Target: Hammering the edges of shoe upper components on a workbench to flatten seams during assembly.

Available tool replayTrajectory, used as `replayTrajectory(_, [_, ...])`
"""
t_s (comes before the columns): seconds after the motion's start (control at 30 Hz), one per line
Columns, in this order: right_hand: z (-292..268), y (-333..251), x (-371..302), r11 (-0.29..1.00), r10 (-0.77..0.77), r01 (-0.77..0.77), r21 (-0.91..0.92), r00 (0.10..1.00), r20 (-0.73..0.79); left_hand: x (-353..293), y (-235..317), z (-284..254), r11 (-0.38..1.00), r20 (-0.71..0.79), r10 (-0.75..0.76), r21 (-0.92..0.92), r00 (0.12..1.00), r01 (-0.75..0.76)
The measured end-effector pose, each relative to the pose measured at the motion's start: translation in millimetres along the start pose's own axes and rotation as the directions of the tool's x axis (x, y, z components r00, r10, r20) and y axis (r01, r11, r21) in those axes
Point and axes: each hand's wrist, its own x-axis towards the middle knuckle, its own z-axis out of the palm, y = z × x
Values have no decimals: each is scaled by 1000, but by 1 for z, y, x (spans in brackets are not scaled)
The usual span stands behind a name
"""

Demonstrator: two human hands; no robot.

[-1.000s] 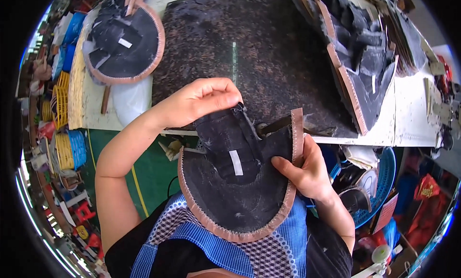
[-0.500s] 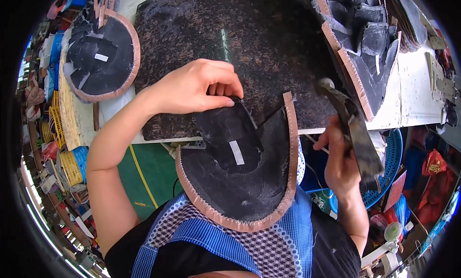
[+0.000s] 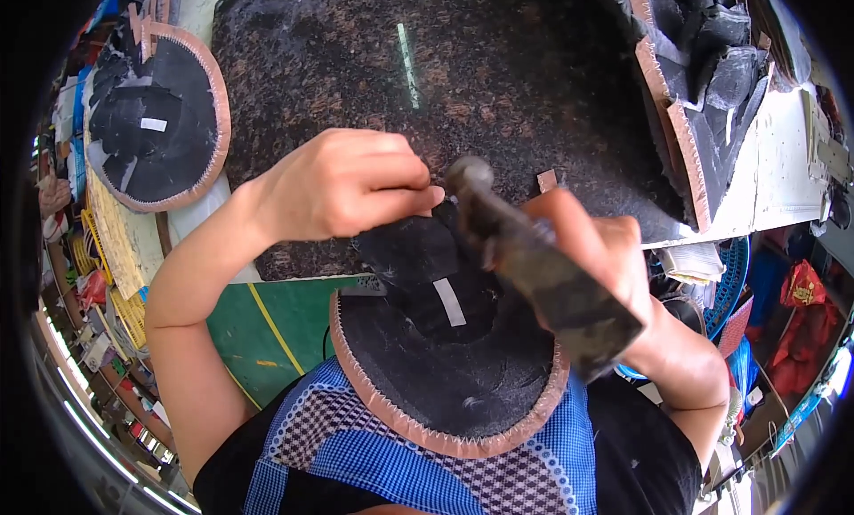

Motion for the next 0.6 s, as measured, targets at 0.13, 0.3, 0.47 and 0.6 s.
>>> replayTrajectory(0.13, [0,0,11,959,-60,113,-258,977,205,-7,13,10,996,-143,-50,68,988,60])
replayTrajectory(0.3, [9,20,4,967,-159,201,-155,957,243,-12,8,8,947,-174,-287,-198,942,252])
replayTrajectory(0.47, [3,16,9,971,-145,147,-190,989,27,-14,21,12,955,-189,-284,-137,940,261])
replayTrajectory(0.6, [4,18,10,958,114,-38,-283,960,257,-14,31,14,966,-188,-255,-4,948,259])
